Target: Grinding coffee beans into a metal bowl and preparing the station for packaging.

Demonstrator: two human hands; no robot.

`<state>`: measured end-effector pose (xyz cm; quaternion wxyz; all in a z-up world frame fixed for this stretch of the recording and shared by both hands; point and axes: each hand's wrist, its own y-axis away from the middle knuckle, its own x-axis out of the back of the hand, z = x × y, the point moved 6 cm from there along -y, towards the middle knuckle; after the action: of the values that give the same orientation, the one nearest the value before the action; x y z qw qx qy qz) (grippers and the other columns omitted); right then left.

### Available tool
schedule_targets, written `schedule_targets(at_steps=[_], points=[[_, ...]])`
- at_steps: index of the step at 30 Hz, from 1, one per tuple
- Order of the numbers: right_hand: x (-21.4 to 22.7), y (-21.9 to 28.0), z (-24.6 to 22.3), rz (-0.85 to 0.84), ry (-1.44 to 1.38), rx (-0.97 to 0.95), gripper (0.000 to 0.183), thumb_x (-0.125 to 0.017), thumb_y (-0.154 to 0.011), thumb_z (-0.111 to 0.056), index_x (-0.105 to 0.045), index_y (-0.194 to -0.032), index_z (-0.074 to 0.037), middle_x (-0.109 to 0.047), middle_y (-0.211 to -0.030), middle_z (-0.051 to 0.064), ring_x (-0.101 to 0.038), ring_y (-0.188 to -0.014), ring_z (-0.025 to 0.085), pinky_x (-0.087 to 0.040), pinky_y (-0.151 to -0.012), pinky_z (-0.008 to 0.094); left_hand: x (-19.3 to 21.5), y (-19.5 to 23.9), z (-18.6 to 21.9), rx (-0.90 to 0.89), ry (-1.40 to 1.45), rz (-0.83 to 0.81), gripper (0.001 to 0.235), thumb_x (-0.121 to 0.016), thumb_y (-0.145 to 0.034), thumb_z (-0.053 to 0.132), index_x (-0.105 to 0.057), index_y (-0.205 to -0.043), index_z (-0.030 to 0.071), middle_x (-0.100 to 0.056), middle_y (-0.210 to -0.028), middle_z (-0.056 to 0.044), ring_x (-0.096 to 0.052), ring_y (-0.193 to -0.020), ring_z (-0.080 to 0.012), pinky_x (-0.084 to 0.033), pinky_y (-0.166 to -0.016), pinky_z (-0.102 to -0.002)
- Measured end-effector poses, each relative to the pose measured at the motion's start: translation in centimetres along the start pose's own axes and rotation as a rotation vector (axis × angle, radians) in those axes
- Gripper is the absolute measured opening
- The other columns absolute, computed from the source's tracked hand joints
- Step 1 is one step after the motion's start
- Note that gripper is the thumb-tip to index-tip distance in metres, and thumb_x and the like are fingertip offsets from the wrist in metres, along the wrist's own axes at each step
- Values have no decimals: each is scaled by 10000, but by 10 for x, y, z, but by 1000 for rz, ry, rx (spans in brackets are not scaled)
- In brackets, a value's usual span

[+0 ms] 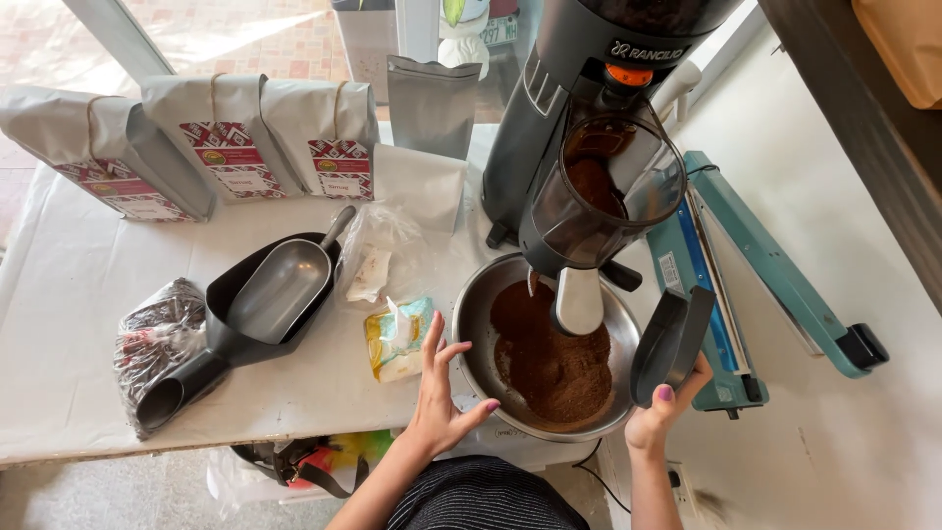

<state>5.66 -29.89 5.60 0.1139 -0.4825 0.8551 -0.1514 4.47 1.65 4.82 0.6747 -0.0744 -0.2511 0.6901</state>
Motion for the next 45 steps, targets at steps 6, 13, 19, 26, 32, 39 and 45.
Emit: schedule_targets(at_steps=[6,13,19,26,32,39,45], points=[[-1,1,-2,-7,-28,32,825,-595,-845,-668,-341,-1329,-49,-471,-1188,111,-490,-1027,200,-460,-848,352,-3,4,3,20,-12,-40,644,-733,-880,505,-509,-1338,111,-89,-1676,-278,-137,-1581,-454,-287,-1201,-615],[2,2,3,7,-50,2,797,-623,-819,-648,-344,-1302,-79,-463,-1165,97,-470,-1000,185,-445,-817,347,-6,3,3,23,-17,-70,602,-759,-866,460,-535,-1307,116,-77,-1675,-286,-140,-1579,-457,-288,-1188,-612],[2,3,0,-1,-47,-2,778,-606,-826,-628,-340,-1302,-73,-475,-1167,105,-478,-998,188,-454,-817,341,-10,6,2,28,-21,-80,591,-774,-860,444,-544,-1294,116,-67,-1672,-287,-134,-1578,-457,-280,-1194,-600],[4,3,5,-2,-59,-9,770,-609,-825,-612,-326,-1303,-78,-465,-1148,103,-471,-978,186,-454,-797,343,-11,6,1,19,-34,-68,578,-751,-870,478,-559,-1283,123,-76,-1676,-273,-151,-1577,-453,-306,-1173,-569],[6,0,5,-6,-87,-14,779,-628,-816,-615,-325,-1298,-83,-468,-1146,98,-477,-976,184,-466,-787,346,-14,5,-1,31,-40,-80,566,-741,-870,487,-564,-1271,129,-65,-1678,-266,-162,-1574,-452,-330,-1146,-547],[-28,-68,-105,-208,190,486,689,-593,-904,-625,-346,-1318,-134,-477,-1208,131,-461,-848,127,-410,-580,218,-13,3,-1,9,-15,-80,492,-731,-866,531,-582,-1098,124,-59,-1672,-281,-132,-1580,-449,-353,-1117,-517],[-66,-123,-196,-263,605,645,703,-700,-833,-436,-510,-1312,41,-381,-1275,197,-413,-1226,334,-401,-1043,437,-12,3,-6,-11,0,-59,501,-732,-860,554,-527,-989,116,-69,-1667,-289,-201,-1564,-438,-371,-1101,-497]])
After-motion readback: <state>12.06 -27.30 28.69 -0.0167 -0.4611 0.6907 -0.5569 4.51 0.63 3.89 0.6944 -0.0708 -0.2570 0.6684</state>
